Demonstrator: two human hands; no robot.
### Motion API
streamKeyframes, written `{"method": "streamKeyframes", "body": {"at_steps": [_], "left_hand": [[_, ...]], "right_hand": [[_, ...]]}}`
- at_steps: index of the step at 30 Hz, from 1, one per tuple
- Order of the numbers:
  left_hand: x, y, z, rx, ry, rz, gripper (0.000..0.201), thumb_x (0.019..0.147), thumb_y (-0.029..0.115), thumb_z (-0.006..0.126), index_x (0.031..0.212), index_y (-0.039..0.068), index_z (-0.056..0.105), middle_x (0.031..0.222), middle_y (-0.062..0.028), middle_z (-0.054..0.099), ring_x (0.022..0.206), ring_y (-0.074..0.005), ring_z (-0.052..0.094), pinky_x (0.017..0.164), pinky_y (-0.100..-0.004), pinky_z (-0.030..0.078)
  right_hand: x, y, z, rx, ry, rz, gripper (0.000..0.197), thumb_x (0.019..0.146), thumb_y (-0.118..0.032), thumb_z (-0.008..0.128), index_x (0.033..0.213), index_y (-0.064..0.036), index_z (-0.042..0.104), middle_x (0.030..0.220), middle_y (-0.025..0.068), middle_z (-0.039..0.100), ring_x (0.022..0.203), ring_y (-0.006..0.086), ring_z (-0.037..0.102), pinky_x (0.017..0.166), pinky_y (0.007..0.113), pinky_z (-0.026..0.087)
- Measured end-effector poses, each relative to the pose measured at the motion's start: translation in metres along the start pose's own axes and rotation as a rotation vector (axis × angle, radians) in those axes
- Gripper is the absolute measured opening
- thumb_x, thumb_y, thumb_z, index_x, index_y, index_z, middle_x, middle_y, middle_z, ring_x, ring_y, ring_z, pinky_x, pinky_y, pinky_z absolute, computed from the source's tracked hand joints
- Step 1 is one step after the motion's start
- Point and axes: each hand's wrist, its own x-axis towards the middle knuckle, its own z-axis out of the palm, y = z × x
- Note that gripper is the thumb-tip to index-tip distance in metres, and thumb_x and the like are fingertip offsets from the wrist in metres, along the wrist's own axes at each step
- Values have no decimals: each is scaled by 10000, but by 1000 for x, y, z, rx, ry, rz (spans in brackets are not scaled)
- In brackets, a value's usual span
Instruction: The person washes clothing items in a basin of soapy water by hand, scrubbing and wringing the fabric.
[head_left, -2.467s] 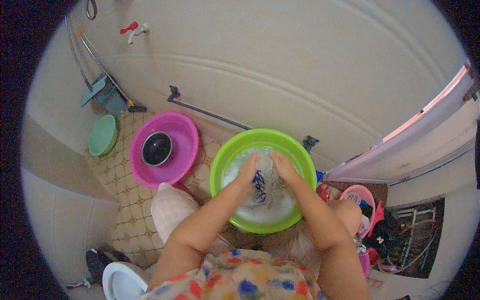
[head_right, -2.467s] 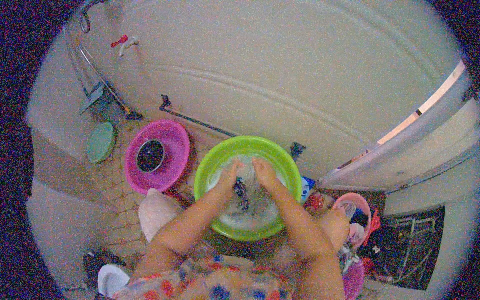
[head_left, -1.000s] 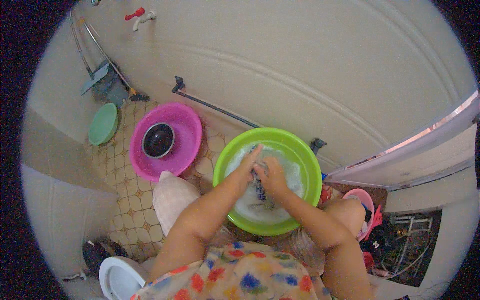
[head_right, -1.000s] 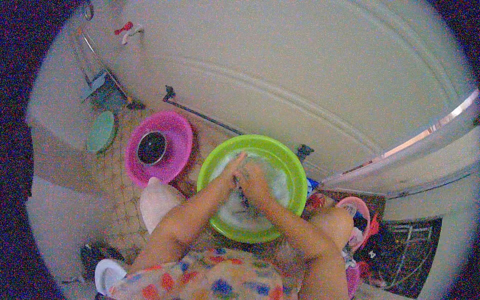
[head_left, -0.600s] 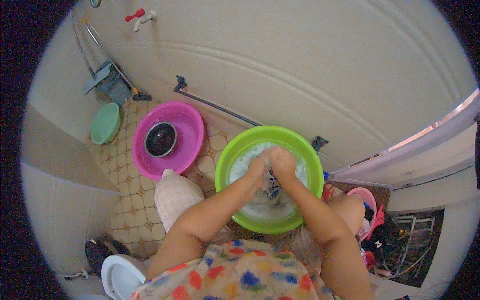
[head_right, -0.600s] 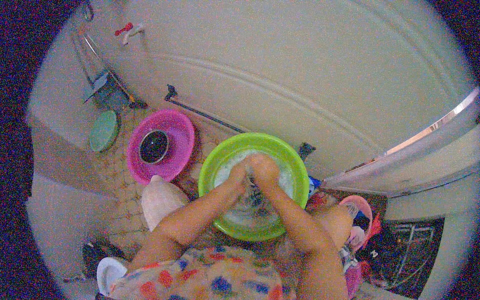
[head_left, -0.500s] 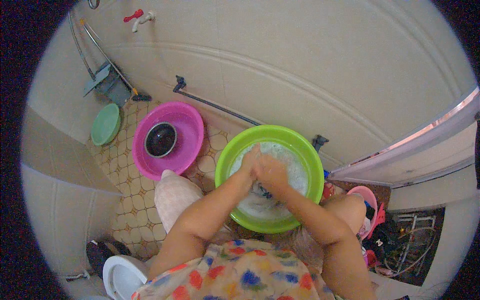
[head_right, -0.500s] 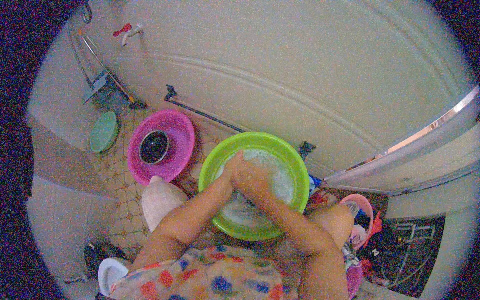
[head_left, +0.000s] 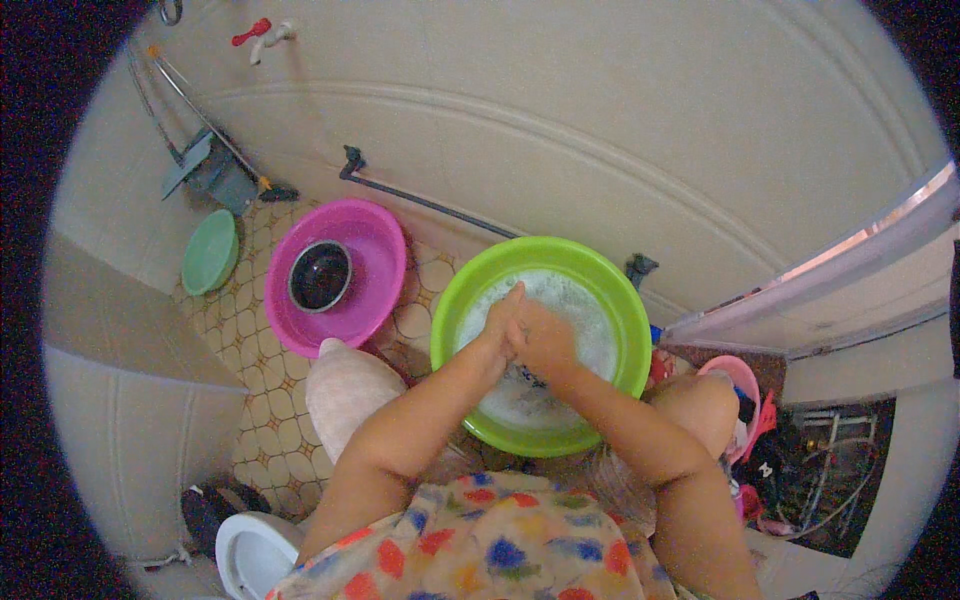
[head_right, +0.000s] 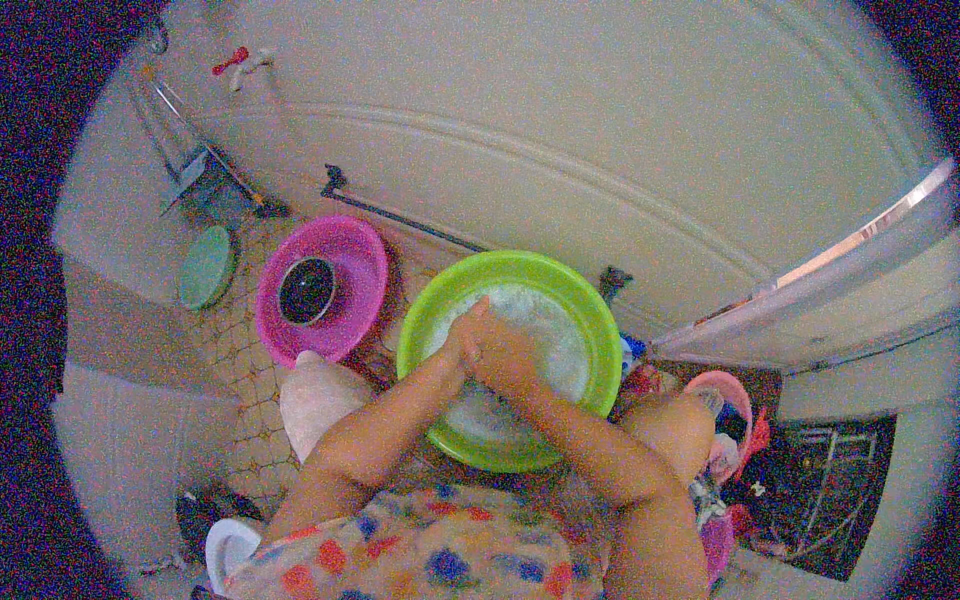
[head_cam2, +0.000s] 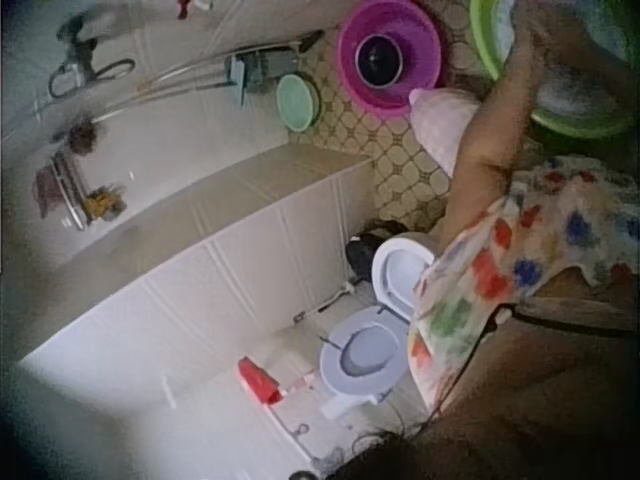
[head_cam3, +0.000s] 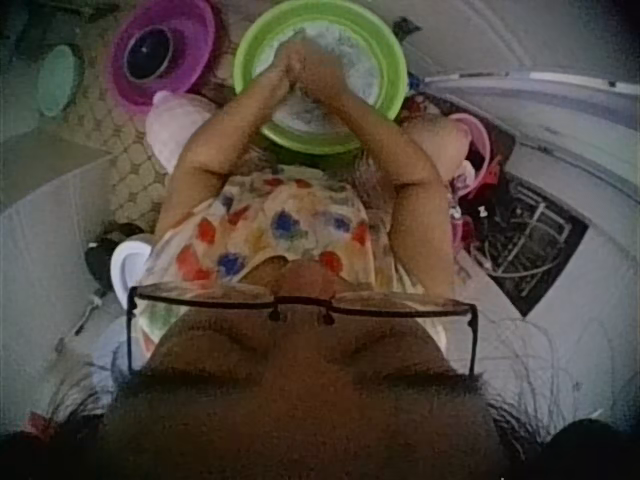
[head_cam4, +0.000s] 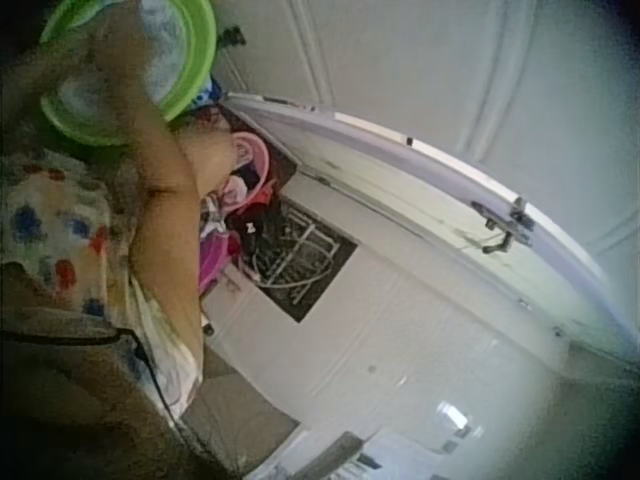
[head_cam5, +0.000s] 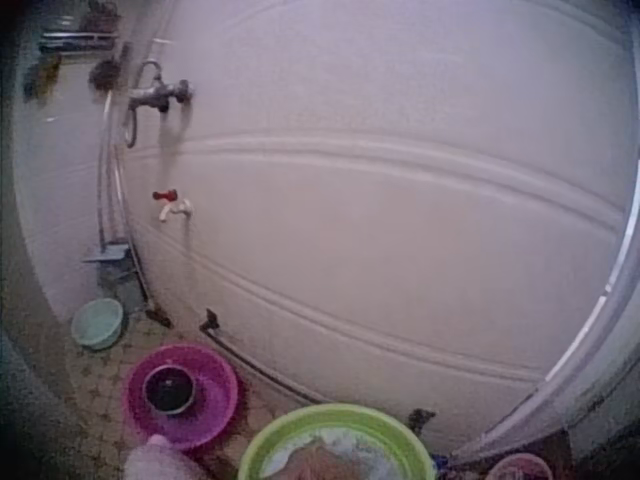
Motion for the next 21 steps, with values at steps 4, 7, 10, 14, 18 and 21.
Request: {"method": "streamKeyframes", "body": {"at_steps": [4, 7, 10, 14, 18, 21], "left_hand": [[-35, 5, 82, 85, 226, 96, 430, 853, 373, 370, 1093, 25, 451, 1014, -119, 532, 891, -241, 530, 742, -360, 430], [-39, 16, 98, 365, 363, 182, 432, 833, 360, 406, 1104, 25, 440, 1025, -126, 529, 891, -264, 529, 727, -392, 437], [-17, 14, 58, 508, 394, 390, 336, 804, 219, 481, 1097, 62, 437, 970, -106, 533, 832, -237, 530, 672, -372, 447], [11, 10, 14, 600, 434, 448, 317, 762, 59, 491, 1067, 134, 451, 897, -89, 523, 754, -205, 511, 614, -340, 447], [11, 6, 23, 699, 532, 338, 318, 756, 13, 461, 1041, 155, 461, 885, -76, 520, 734, -193, 505, 594, -328, 442], [44, -9, -44, 603, 495, 492, 267, 779, 64, 452, 1027, 161, 476, 887, -71, 519, 721, -193, 501, 589, -339, 439]], "right_hand": [[21, 75, 12, -69, -177, 249, 291, 823, -278, 396, 855, -32, 549, 795, 161, 548, 722, 324, 530, 653, 416, 429], [18, 99, 18, -8, -52, 102, 300, 838, -272, 383, 906, -27, 540, 831, 169, 530, 774, 326, 526, 676, 418, 432], [16, 104, 24, 104, 10, 171, 268, 833, -250, 412, 926, -22, 520, 869, 172, 512, 823, 347, 500, 712, 430, 417], [5, 118, 45, 208, 56, 248, 309, 792, -285, 480, 891, 7, 486, 888, 226, 517, 811, 374, 489, 745, 411, 379], [-5, 132, 53, 120, -425, 353, 332, 759, -245, 522, 965, 9, 463, 940, 223, 523, 893, 371, 490, 783, 409, 381], [4, 112, 45, 115, -426, 407, 327, 746, -216, 533, 981, 1, 461, 941, 216, 531, 876, 360, 508, 753, 416, 398]]}}
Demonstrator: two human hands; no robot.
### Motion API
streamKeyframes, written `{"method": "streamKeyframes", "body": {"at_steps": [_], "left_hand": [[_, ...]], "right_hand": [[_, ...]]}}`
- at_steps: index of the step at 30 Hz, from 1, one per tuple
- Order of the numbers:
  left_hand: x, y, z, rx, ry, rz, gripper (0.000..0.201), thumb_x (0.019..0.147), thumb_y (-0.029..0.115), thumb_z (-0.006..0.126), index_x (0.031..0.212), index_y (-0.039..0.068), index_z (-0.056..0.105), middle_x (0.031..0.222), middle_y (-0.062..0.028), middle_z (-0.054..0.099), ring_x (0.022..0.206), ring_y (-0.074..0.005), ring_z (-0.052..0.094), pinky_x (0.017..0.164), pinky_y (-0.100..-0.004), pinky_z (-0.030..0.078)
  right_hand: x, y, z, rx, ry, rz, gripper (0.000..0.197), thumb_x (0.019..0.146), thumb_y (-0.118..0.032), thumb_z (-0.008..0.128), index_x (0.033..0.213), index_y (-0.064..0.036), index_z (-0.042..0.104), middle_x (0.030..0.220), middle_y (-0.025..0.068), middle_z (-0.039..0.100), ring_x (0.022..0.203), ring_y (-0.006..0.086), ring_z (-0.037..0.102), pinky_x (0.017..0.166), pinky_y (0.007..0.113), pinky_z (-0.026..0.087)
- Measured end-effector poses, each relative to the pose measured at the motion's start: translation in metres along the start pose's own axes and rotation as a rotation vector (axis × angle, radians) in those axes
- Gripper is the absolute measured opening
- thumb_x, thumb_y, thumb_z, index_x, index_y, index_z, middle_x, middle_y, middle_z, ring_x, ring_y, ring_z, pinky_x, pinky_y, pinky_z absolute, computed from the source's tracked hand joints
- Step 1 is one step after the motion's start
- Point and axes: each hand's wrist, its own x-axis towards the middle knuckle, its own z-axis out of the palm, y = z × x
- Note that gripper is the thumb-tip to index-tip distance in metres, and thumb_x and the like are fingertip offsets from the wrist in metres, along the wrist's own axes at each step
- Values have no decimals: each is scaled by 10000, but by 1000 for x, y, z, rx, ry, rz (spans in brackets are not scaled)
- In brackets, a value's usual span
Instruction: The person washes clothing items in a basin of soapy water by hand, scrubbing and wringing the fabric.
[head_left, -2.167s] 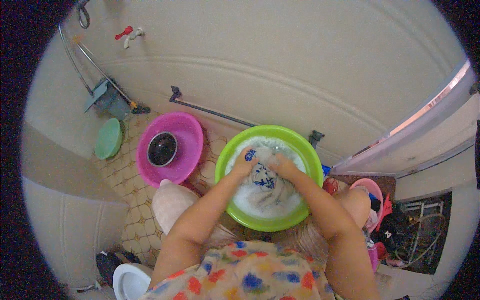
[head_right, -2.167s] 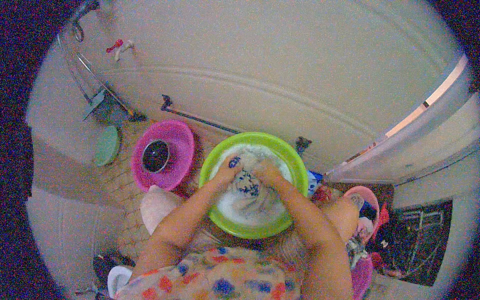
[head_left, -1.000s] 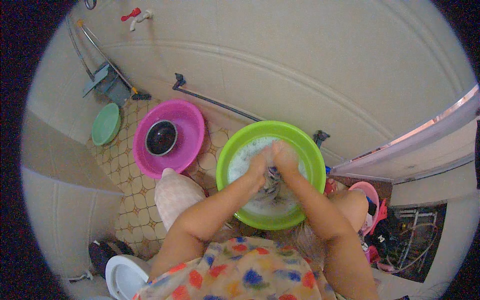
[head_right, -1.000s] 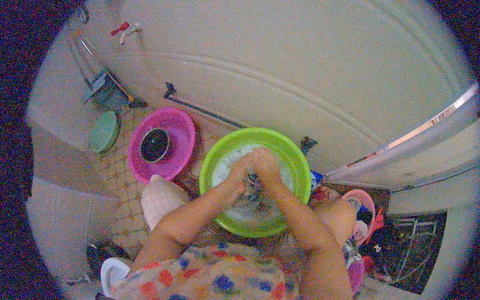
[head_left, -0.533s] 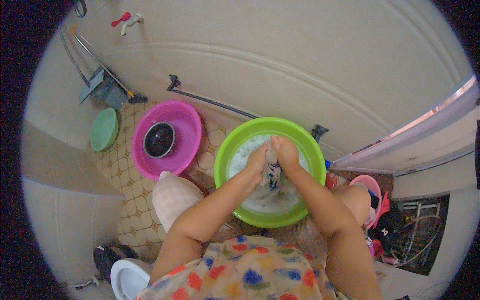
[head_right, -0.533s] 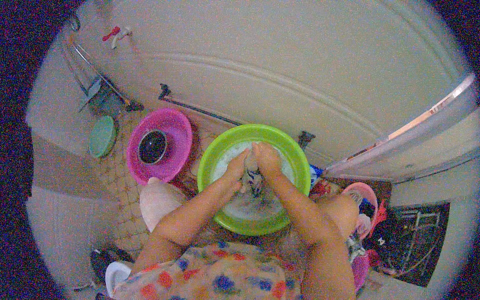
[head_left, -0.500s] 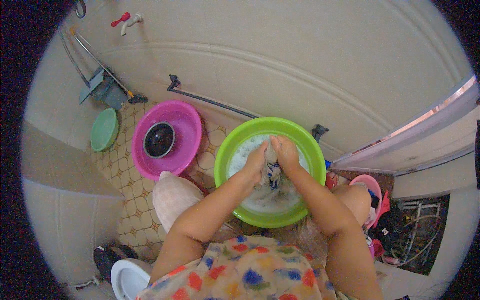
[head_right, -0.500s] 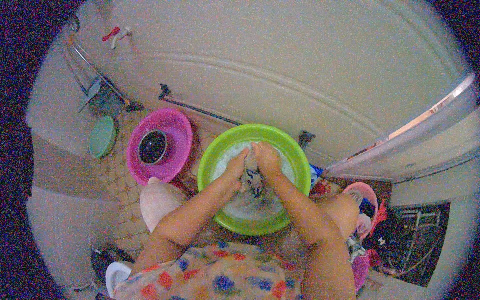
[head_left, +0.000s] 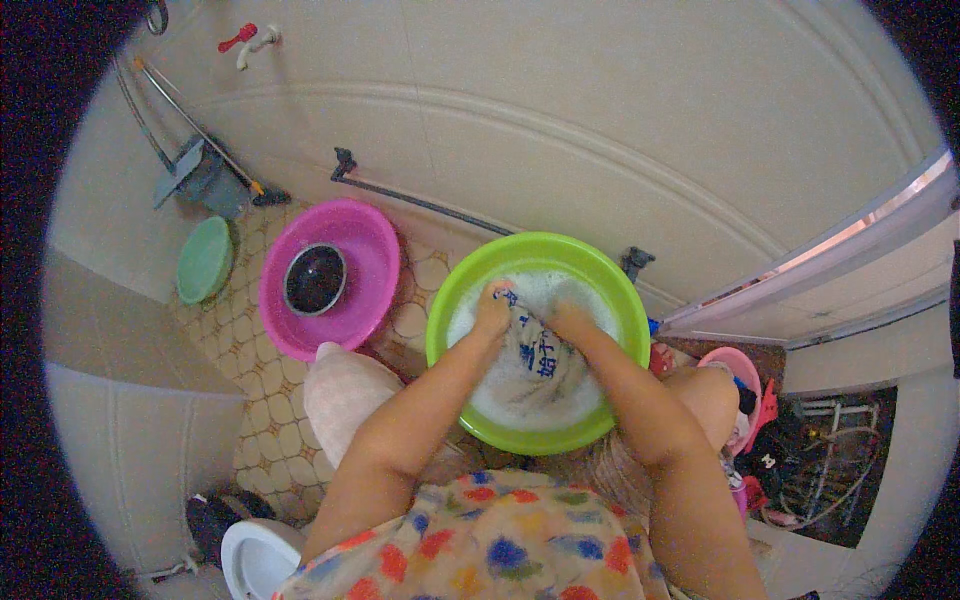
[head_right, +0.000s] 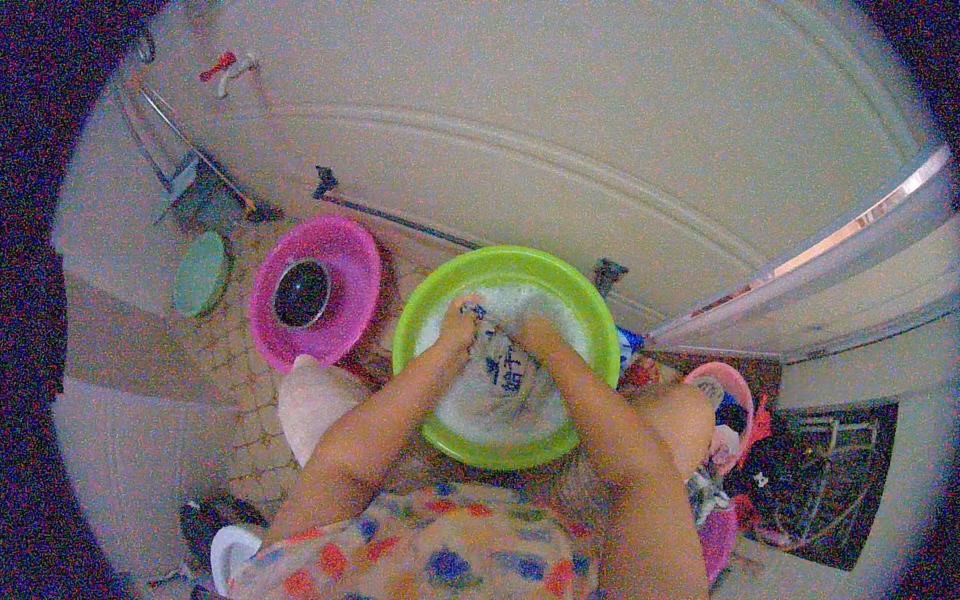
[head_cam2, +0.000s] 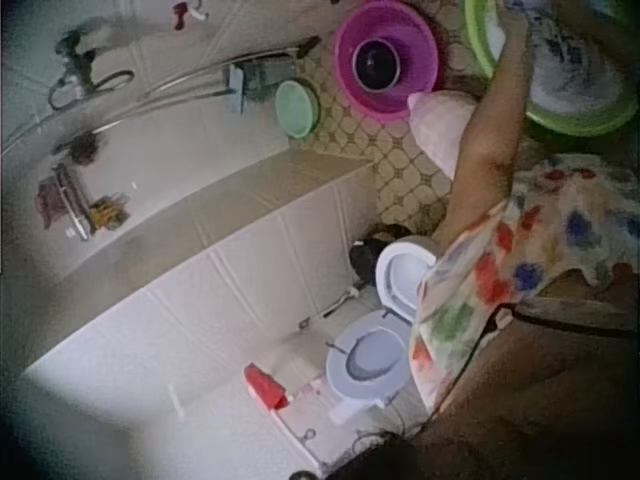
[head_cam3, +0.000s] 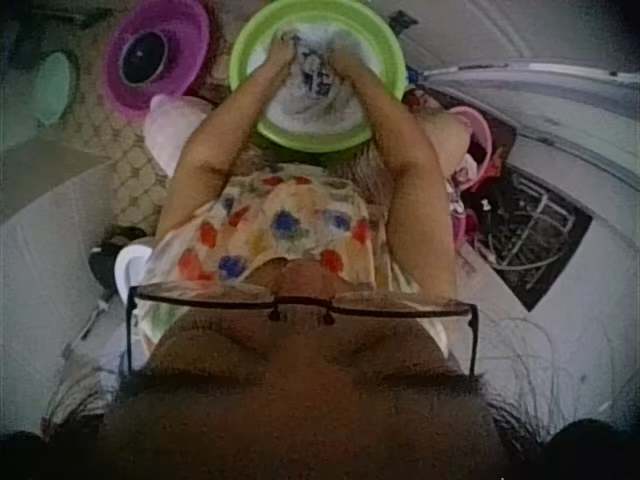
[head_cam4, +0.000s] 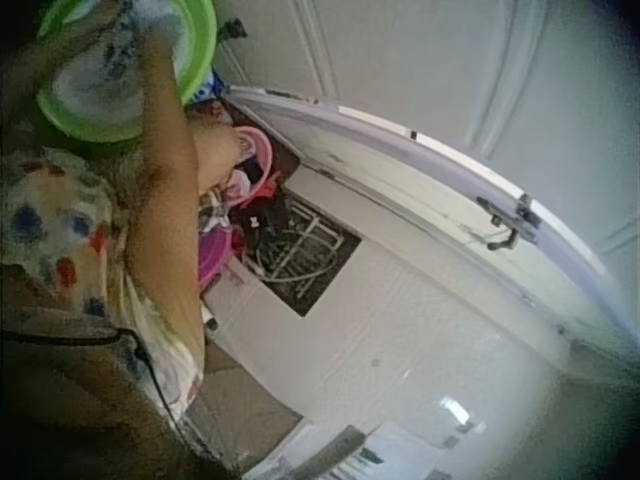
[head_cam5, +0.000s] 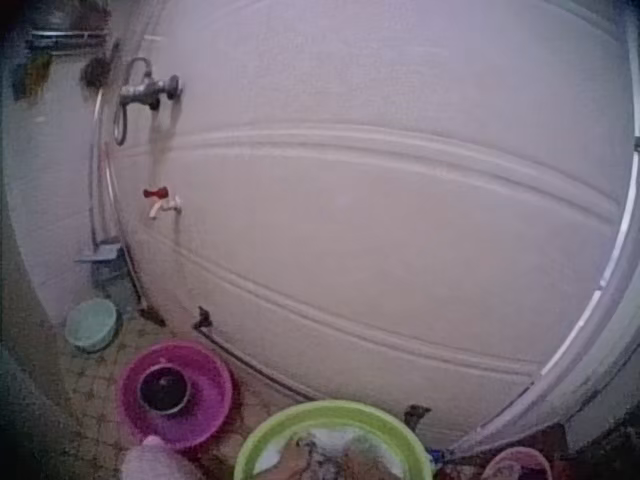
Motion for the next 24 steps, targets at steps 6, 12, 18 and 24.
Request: {"method": "streamKeyframes", "body": {"at_steps": [6, 12, 18, 24], "left_hand": [[-52, 72, 36, -283, -150, -398, 371, 775, 301, 515, 1090, 120, 440, 1001, -119, 506, 834, -208, 529, 685, -337, 446], [-63, 102, 25, -492, -351, -529, 541, 760, 477, 508, 1116, 81, 407, 956, -135, 531, 858, -245, 532, 722, -395, 445], [-64, 86, 31, -623, -338, -430, 465, 819, 428, 435, 1051, 25, 451, 940, -138, 547, 855, -245, 539, 718, -386, 445], [-76, 104, 39, -375, -123, -346, 413, 835, 394, 408, 976, 16, 501, 890, -129, 553, 847, -212, 534, 738, -351, 427]], "right_hand": [[8, 16, 18, 621, 279, 82, 271, 744, -231, 553, 908, -25, 491, 842, 124, 538, 759, 214, 518, 677, 332, 408], [-49, -52, -1, 414, 284, -337, 187, 744, -233, 554, 749, -51, 507, 766, 80, 519, 678, 215, 500, 614, 323, 399], [-53, -55, -5, -63, 296, -558, 192, 762, -225, 507, 702, -43, 502, 764, 132, 521, 679, 315, 505, 586, 394, 389], [-23, -23, -12, 72, 306, -377, 225, 798, -221, 448, 729, -14, 503, 759, 176, 518, 673, 332, 495, 594, 406, 372]]}}
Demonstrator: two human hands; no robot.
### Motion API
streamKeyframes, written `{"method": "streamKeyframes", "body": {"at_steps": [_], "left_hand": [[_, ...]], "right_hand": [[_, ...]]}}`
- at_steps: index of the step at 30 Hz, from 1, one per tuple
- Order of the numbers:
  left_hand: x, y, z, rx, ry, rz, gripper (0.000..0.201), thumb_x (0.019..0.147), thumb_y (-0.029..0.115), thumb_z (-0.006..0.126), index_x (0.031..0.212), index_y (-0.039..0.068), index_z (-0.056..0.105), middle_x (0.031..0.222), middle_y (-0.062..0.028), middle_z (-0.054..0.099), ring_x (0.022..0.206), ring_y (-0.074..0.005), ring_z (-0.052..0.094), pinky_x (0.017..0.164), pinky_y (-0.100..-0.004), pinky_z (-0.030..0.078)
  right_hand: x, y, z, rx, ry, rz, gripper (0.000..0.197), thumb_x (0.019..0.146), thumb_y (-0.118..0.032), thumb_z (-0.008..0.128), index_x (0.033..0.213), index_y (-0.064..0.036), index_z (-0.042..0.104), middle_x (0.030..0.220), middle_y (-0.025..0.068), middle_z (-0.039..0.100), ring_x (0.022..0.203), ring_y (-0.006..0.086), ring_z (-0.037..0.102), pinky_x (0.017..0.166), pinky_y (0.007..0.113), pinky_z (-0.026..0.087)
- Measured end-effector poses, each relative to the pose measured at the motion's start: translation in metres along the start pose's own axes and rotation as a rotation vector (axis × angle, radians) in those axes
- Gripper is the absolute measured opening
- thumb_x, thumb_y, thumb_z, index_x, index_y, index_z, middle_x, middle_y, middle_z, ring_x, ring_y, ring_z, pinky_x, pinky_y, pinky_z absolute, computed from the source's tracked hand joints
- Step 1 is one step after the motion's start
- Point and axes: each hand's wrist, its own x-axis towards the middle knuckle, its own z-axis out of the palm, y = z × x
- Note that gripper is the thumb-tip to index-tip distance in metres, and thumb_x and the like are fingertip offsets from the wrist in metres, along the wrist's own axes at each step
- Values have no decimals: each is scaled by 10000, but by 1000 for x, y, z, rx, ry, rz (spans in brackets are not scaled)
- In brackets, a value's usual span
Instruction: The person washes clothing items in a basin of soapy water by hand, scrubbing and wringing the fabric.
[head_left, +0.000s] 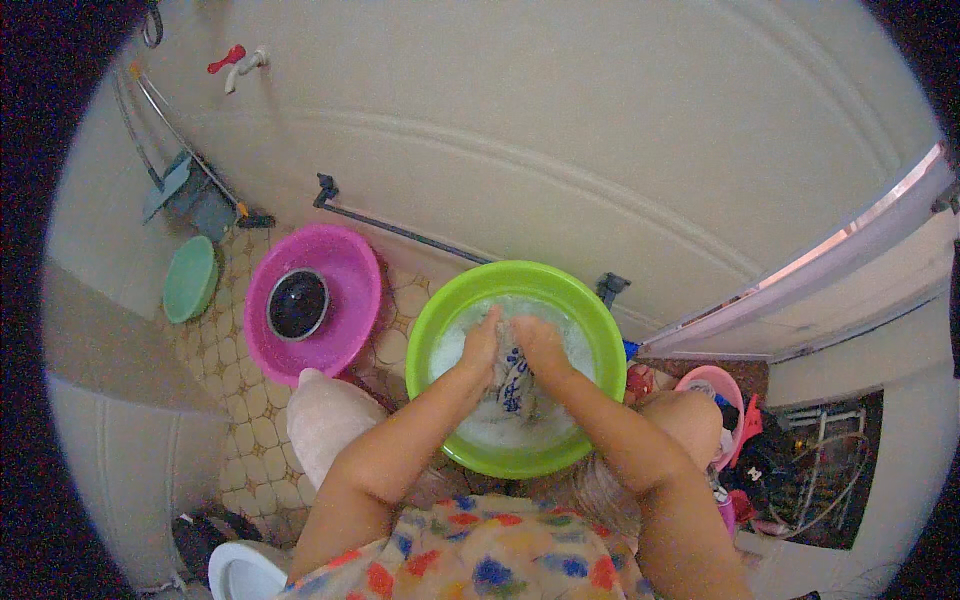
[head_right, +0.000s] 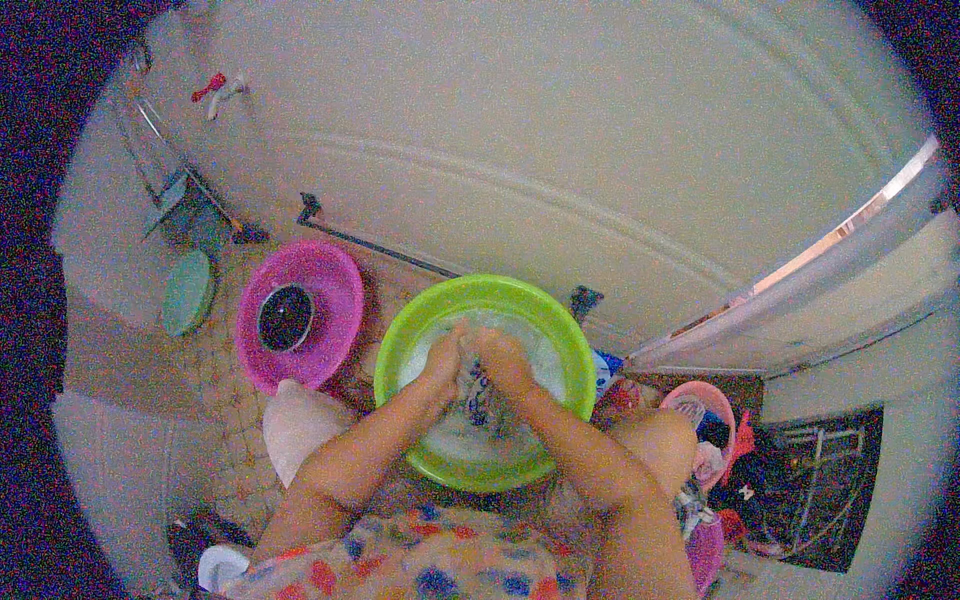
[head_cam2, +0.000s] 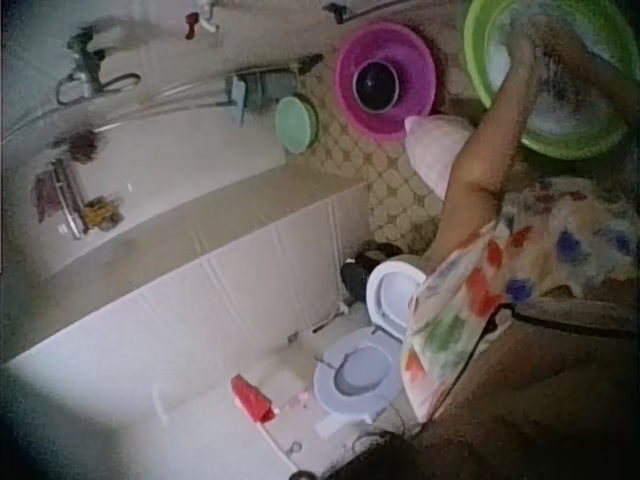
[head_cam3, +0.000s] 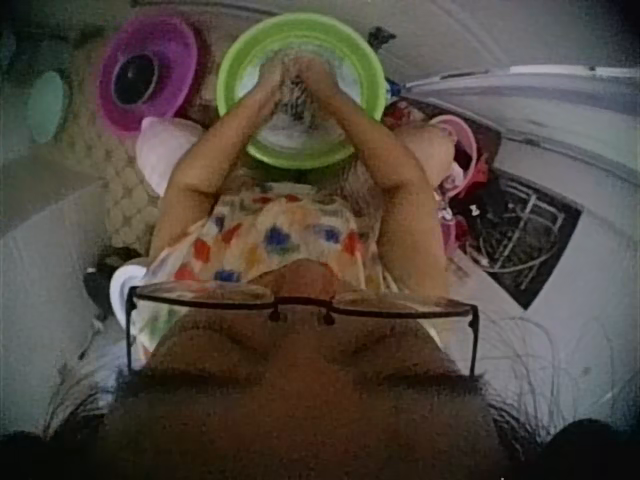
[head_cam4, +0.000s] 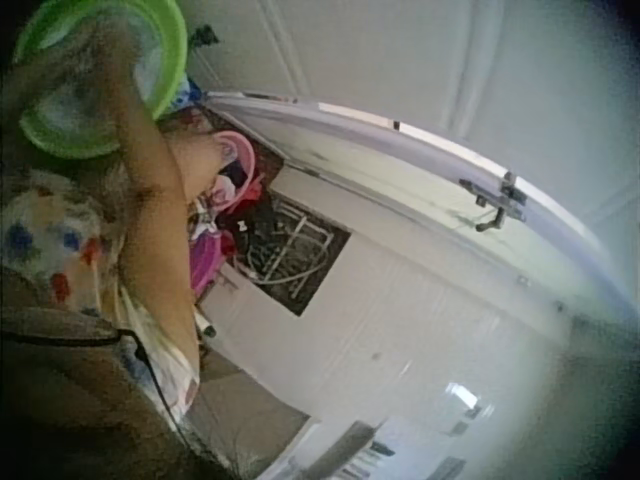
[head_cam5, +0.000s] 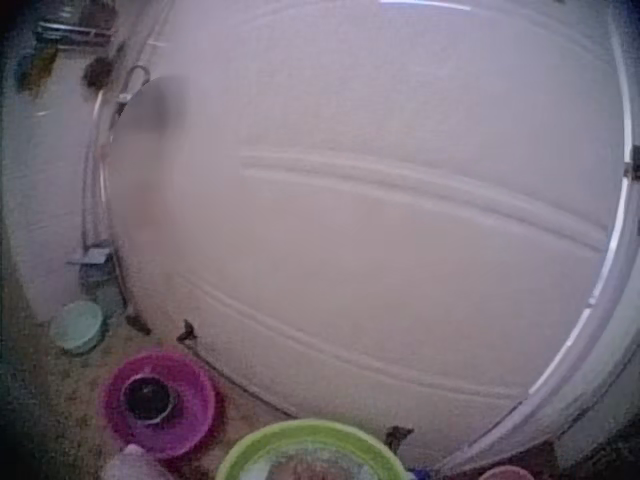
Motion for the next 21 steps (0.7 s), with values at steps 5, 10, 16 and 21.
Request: {"method": "streamKeyframes", "body": {"at_steps": [5, 10, 16, 21], "left_hand": [[54, -20, -51, 500, 97, 361, 203, 802, 224, 466, 917, 70, 532, 839, -97, 543, 723, -191, 512, 624, -290, 421], [46, -23, -46, 710, 180, 449, 241, 726, 37, 460, 946, 96, 540, 836, -94, 546, 750, -183, 513, 606, -254, 418], [39, -19, -50, 455, 112, 170, 344, 717, 9, 439, 1029, 142, 497, 861, -82, 538, 680, -168, 495, 530, -292, 410], [28, -26, -25, 132, 84, 8, 388, 769, 240, 503, 1128, 113, 427, 934, -113, 529, 738, -199, 534, 590, -324, 448]], "right_hand": [[7, 22, -2, 187, 38, 235, 219, 787, -222, 483, 769, -4, 488, 771, 182, 519, 748, 292, 506, 653, 384, 369], [-6, 50, 21, 37, 87, 134, 227, 728, -198, 572, 830, -19, 478, 867, 191, 502, 805, 318, 491, 720, 391, 383], [0, 50, 18, -59, -337, 322, 307, 705, -194, 593, 911, -18, 447, 917, 192, 497, 844, 331, 493, 747, 406, 388], [-8, 51, 31, 202, 70, 480, 277, 721, -204, 582, 873, -11, 454, 889, 183, 521, 810, 319, 513, 710, 382, 397]]}}
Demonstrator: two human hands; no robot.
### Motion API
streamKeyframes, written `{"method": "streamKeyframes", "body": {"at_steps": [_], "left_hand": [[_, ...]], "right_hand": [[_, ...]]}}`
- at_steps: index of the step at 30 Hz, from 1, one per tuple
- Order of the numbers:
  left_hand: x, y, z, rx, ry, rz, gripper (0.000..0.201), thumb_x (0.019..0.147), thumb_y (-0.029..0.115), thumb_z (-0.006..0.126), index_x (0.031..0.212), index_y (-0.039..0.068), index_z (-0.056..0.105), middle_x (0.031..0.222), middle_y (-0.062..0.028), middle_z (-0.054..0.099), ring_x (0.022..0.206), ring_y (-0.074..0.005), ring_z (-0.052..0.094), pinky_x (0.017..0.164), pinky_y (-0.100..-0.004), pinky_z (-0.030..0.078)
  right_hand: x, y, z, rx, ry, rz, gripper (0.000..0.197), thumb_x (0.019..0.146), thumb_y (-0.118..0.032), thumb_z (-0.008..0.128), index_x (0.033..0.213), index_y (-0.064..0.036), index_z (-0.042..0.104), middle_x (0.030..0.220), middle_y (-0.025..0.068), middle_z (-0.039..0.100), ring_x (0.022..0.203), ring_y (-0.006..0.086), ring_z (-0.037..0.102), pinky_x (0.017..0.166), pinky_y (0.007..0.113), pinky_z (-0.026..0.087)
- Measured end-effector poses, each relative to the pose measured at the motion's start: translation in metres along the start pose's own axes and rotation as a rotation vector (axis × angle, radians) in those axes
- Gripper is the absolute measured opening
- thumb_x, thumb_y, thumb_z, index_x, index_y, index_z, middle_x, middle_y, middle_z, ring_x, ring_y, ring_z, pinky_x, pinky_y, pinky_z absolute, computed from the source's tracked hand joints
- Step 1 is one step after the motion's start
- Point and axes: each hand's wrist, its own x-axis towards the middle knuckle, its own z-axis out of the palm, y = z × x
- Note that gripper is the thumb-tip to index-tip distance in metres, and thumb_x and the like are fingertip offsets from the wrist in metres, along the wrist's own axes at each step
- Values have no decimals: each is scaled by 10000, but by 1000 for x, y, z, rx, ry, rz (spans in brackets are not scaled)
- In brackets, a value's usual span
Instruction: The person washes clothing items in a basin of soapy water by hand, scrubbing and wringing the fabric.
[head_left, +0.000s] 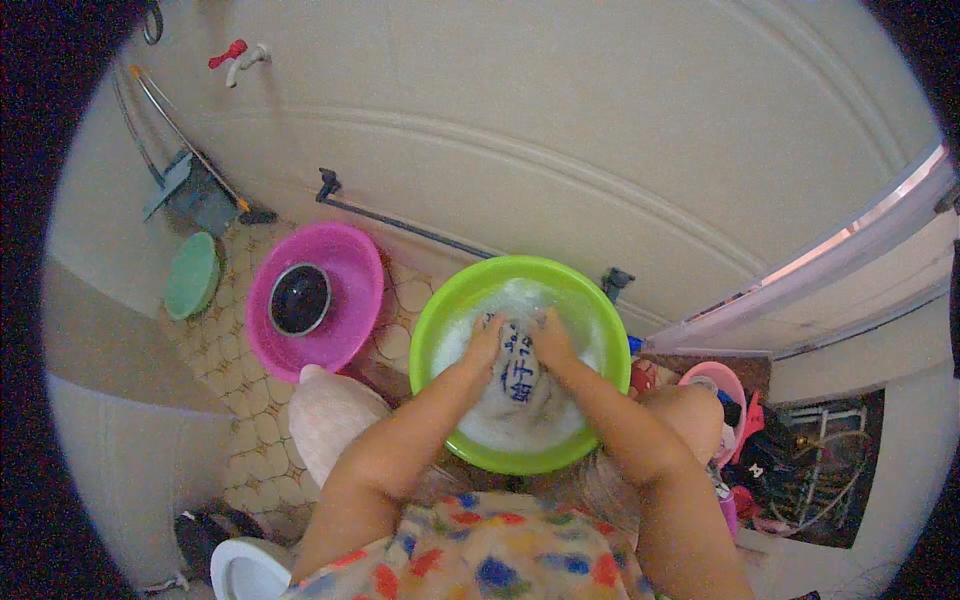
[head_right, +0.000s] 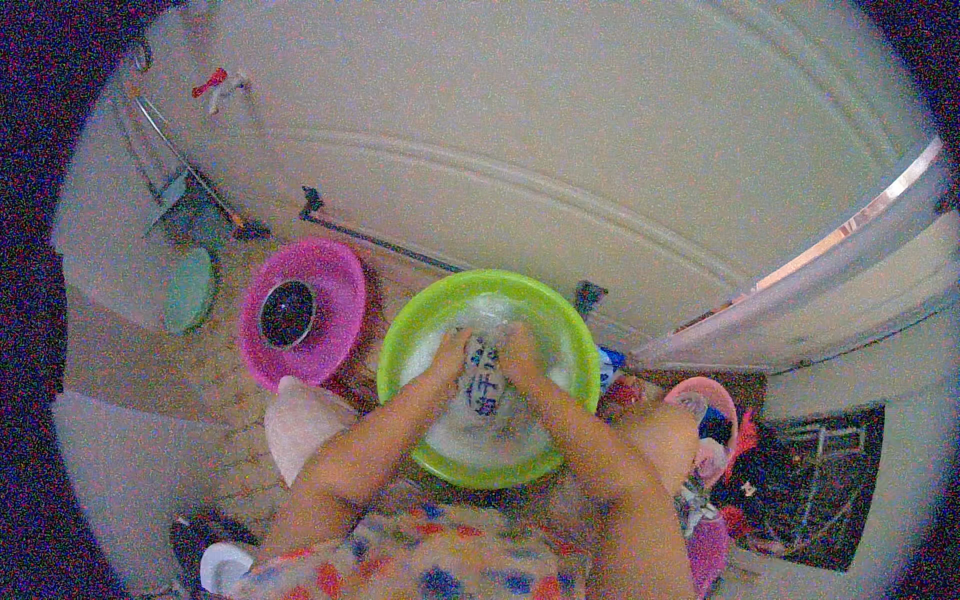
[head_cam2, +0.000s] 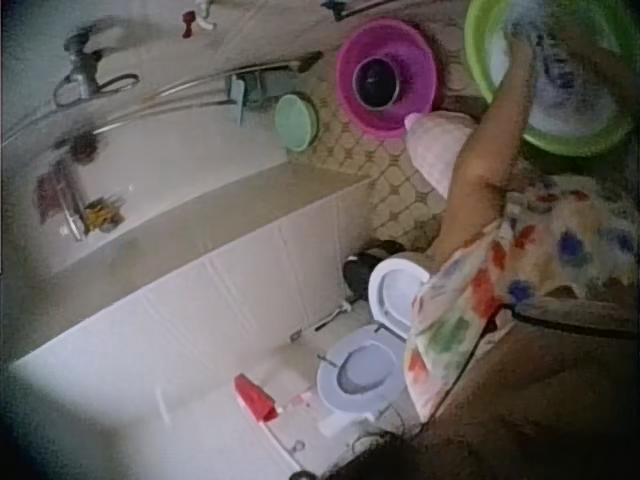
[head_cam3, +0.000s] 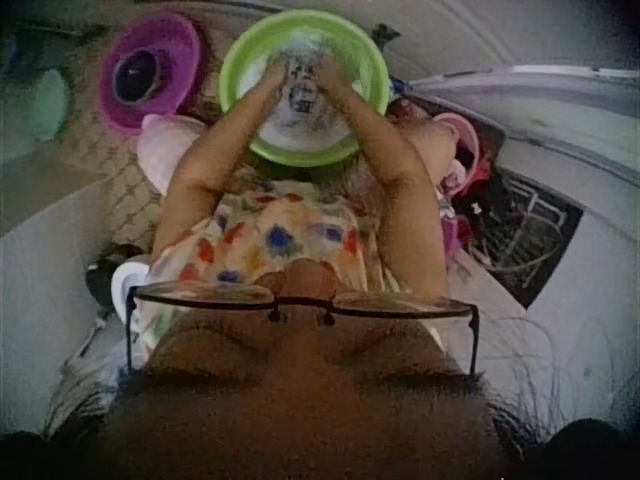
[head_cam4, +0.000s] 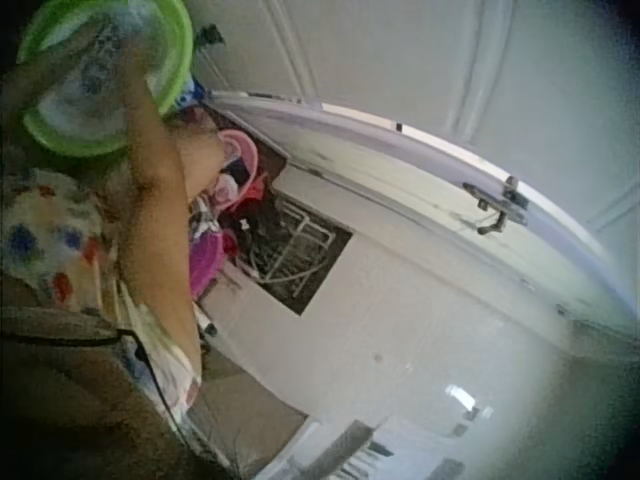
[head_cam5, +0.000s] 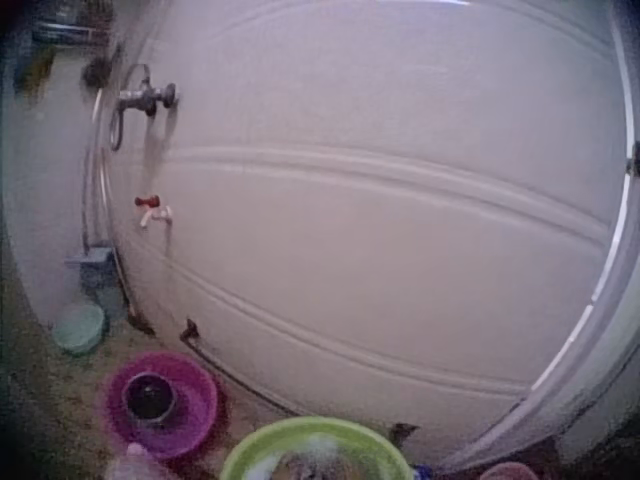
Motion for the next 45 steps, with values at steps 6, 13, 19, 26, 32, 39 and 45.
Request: {"method": "streamKeyframes", "body": {"at_steps": [6, 13, 19, 26, 32, 39, 45], "left_hand": [[0, 13, -6, -127, -229, -150, 474, 796, 419, 462, 1134, 88, 426, 1034, -129, 512, 908, -245, 509, 759, -377, 429], [-15, 18, -2, -313, -341, -210, 417, 801, 407, 471, 981, 34, 514, 986, -124, 525, 837, -251, 535, 704, -380, 443], [-36, 19, 22, -280, -107, -33, 386, 827, 394, 425, 962, 43, 513, 864, -110, 558, 804, -229, 539, 684, -351, 444], [-24, 24, 1, -36, -83, -71, 369, 836, 395, 400, 940, 56, 502, 831, -89, 540, 752, -209, 517, 644, -344, 426], [-7, -7, 7, -10, -250, 40, 434, 837, 436, 380, 1045, 72, 492, 993, -95, 522, 899, -227, 498, 739, -356, 426], [4, 6, -12, 855, 137, 780, 346, 716, 143, 554, 1045, 96, 456, 1016, -154, 463, 938, -280, 450, 801, -376, 371], [16, -8, -21, 1247, 194, 545, 482, 710, 23, 504, 1169, 116, 392, 1144, -175, 427, 1014, -309, 433, 852, -388, 367]], "right_hand": [[-46, -76, -8, 253, -187, -46, 257, 768, -273, 526, 851, -34, 479, 828, 159, 528, 763, 298, 512, 687, 368, 401], [-57, -105, -20, -204, -186, -430, 214, 806, -246, 451, 786, -42, 507, 762, 150, 528, 723, 308, 518, 663, 394, 399], [-24, -79, -24, -444, -115, -306, 240, 831, -246, 370, 810, -51, 508, 741, 142, 532, 746, 338, 521, 668, 413, 399], [-68, -136, -37, -426, -330, -414, 282, 831, -267, 356, 887, -49, 527, 866, 151, 560, 824, 331, 532, 707, 426, 408], [-19, -74, -40, -152, -225, -356, 320, 830, -266, 339, 947, -46, 541, 925, 173, 545, 860, 343, 500, 774, 391, 384], [3, -40, -30, -103, -96, -253, 272, 831, -238, 417, 969, -23, 510, 917, 206, 525, 865, 340, 494, 761, 380, 383], [-3, -14, -13, -415, -382, -248, 314, 779, -201, 510, 1009, 12, 486, 975, 260, 502, 919, 358, 489, 799, 404, 383]]}}
